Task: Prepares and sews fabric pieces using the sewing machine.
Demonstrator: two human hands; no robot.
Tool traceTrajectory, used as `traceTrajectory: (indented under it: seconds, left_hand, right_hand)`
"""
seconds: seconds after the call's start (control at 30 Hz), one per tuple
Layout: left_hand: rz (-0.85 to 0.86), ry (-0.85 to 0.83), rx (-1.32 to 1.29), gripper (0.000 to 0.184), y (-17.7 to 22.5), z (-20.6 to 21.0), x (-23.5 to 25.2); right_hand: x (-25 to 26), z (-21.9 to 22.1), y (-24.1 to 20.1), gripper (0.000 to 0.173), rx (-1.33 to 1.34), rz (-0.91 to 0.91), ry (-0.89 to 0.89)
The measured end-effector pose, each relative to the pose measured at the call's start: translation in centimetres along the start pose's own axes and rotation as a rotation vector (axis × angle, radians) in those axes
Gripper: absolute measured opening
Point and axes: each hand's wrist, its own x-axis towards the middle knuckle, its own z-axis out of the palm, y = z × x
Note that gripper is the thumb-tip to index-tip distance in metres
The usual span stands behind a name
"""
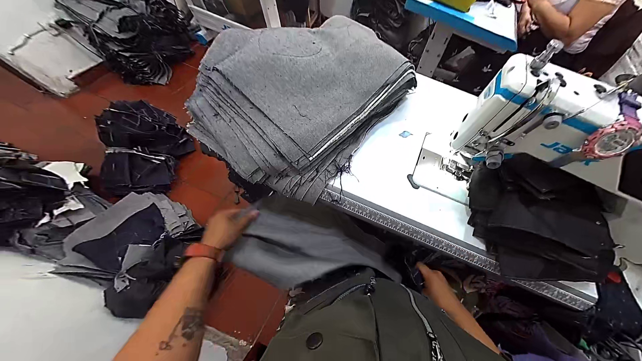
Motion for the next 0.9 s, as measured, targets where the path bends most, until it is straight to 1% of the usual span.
traceTrajectory:
  seconds: [0.03, 0.1, 0.13, 0.17, 0.2, 0.23, 0.27, 0.3, 0.33, 0.37, 0.4, 0.43, 0.47, 0.5, 0.53, 0.57, 0.6, 0.63, 0.67, 0.7, 0.73, 0.8, 0.83, 0.87, 0.9]
  left_hand:
    - [-0.003, 0.073, 0.028, 0.046, -0.6, -2.1, 0.6]
    - [0.008, 0.241, 0.071, 0.048, -0.7, -4.9, 1.7]
    - [0.021, 0.344, 0.081, 0.049, -0.7, -5.7, 2.5]
    - [0.027, 0.443, 0.072, 0.051, -0.9, -6.2, 3.4]
    - [0.020, 0.505, 0.053, 0.053, -1.0, -6.3, 4.6]
    - [-0.003, 0.506, 0.021, 0.056, -1.2, -5.9, 5.6]
    - [-0.048, 0.438, -0.021, 0.066, -1.3, -4.8, 6.2]
    - [-0.110, 0.354, -0.062, 0.082, -1.4, -2.9, 6.4]
    - [-0.147, 0.280, -0.091, 0.092, -1.8, -0.2, 6.1]
    - [-0.141, 0.203, -0.133, 0.091, -1.8, 2.9, 5.1]
    - [-0.118, 0.099, -0.196, 0.085, -1.5, 6.3, 3.6]
    - [-0.135, -0.027, -0.289, 0.073, -1.2, 9.8, 1.6]
    - [-0.213, -0.155, -0.412, 0.061, -0.8, 13.1, -0.9]
    - [-0.350, -0.261, -0.538, 0.056, -0.3, 15.6, -3.5]
    - [-0.466, -0.320, -0.664, 0.053, -0.1, 17.1, -5.6]
    - [-0.543, -0.334, -0.789, 0.054, -0.4, 18.0, -6.5]
    - [-0.593, -0.300, -0.909, 0.054, -0.6, 18.3, -6.5]
    - [-0.624, -0.258, -1.029, 0.052, -0.9, 17.9, -5.8]
    - [-0.619, -0.235, -1.088, 0.046, -1.3, 16.9, -4.9]
    - [-0.575, -0.211, -0.998, 0.038, -1.4, 15.4, -4.0]
    - [-0.481, -0.241, -0.708, 0.045, -1.2, 13.1, -3.3]
    - [-0.310, -0.405, 0.141, 0.068, 1.1, 7.3, -2.4]
    - [-0.266, -0.457, 0.402, 0.068, 2.9, 4.9, -2.5]
    - [-0.184, -0.468, 0.511, 0.060, 5.2, 2.5, -2.9]
    - [-0.020, -0.454, 0.480, 0.054, 7.6, 0.1, -3.3]
  right_hand:
    - [0.6, 0.5, 0.1, 0.039, 0.043, -0.025, 0.038]
    - [1.5, 1.3, -0.6, 0.028, 0.156, -0.052, 0.271]
    - [2.1, 1.2, -1.6, 0.025, 0.197, -0.001, 0.385]
    - [2.9, 0.9, -2.5, 0.029, 0.202, 0.074, 0.474]
    - [3.9, 0.3, -3.2, 0.035, 0.170, 0.165, 0.482]
    - [4.9, -0.3, -3.5, 0.041, 0.093, 0.251, 0.391]
    - [5.9, -0.8, -3.6, 0.045, 0.013, 0.330, 0.236]
    - [6.8, -0.6, -3.0, 0.047, -0.043, 0.358, 0.144]
    - [7.5, 0.1, -1.8, 0.047, -0.057, 0.354, 0.134]
    - [8.0, 0.9, -0.5, 0.047, -0.034, 0.342, 0.161]
    - [8.4, 1.6, 0.7, 0.050, 0.024, 0.347, 0.189]
    - [8.7, 2.1, 1.6, 0.054, 0.093, 0.374, 0.198]
    - [8.7, 2.5, 2.2, 0.057, 0.163, 0.404, 0.188]
    - [8.6, 3.1, 2.6, 0.056, 0.235, 0.428, 0.169]
    - [8.6, 3.8, 3.1, 0.053, 0.323, 0.441, 0.137]
    - [8.5, 4.3, 3.3, 0.048, 0.434, 0.443, 0.103]
    - [8.5, 4.6, 3.5, 0.045, 0.514, 0.434, 0.077]
    - [8.5, 4.7, 3.6, 0.048, 0.543, 0.417, 0.054]
    - [8.3, 4.8, 3.7, 0.055, 0.521, 0.397, 0.031]
    - [8.0, 4.9, 3.8, 0.061, 0.489, 0.372, 0.009]
    - [7.9, 5.0, 3.8, 0.063, 0.453, 0.345, 0.006]
    - [7.9, 5.0, 3.7, 0.062, 0.389, 0.295, 0.028]
    - [7.8, 5.0, 3.5, 0.060, 0.368, 0.274, 0.040]
    - [7.7, 5.0, 3.3, 0.056, 0.358, 0.252, 0.061]
    - [7.7, 5.0, 3.2, 0.054, 0.366, 0.230, 0.075]
